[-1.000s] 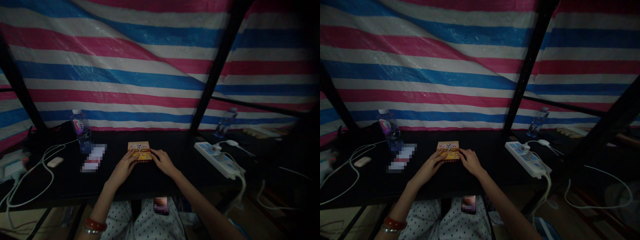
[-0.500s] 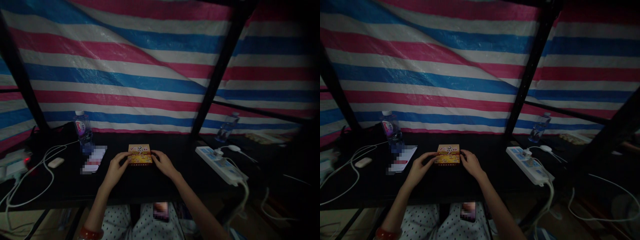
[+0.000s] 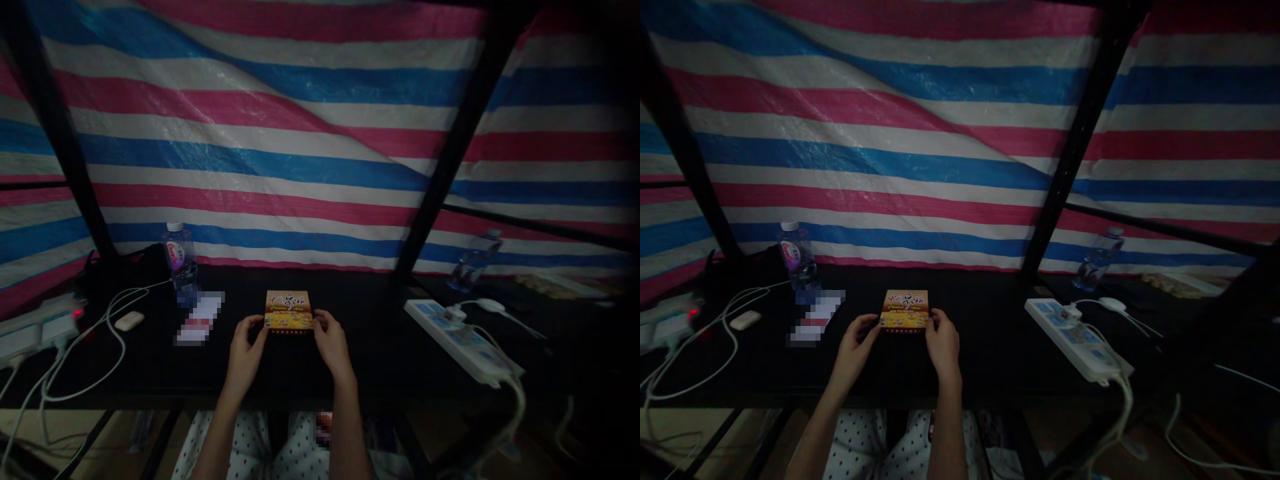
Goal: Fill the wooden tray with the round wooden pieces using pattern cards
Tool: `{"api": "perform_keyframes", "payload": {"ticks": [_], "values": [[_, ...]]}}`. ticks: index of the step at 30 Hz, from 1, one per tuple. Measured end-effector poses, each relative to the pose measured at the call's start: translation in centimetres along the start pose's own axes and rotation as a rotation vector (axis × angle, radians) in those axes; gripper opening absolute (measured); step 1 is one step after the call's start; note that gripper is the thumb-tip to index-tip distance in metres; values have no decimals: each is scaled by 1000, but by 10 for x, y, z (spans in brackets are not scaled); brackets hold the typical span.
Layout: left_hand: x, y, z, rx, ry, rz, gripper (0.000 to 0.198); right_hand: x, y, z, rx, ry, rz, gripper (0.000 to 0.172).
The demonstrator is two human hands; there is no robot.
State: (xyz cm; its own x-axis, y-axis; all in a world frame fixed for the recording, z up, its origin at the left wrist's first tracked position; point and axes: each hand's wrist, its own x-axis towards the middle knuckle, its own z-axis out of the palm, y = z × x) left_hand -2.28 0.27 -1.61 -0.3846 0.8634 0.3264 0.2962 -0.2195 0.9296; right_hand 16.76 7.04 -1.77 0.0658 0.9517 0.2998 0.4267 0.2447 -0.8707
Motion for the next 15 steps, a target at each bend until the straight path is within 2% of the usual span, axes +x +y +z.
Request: {"api": "perform_keyframes", "payload": {"ticks": [3,15], "values": [[-6,0,3,71,-15,60,28,-4,-2,6,102,-21,-6,30],[-7,-1,1,183,-87,100,30,-7,-9,0,243,53,40,22]]}}
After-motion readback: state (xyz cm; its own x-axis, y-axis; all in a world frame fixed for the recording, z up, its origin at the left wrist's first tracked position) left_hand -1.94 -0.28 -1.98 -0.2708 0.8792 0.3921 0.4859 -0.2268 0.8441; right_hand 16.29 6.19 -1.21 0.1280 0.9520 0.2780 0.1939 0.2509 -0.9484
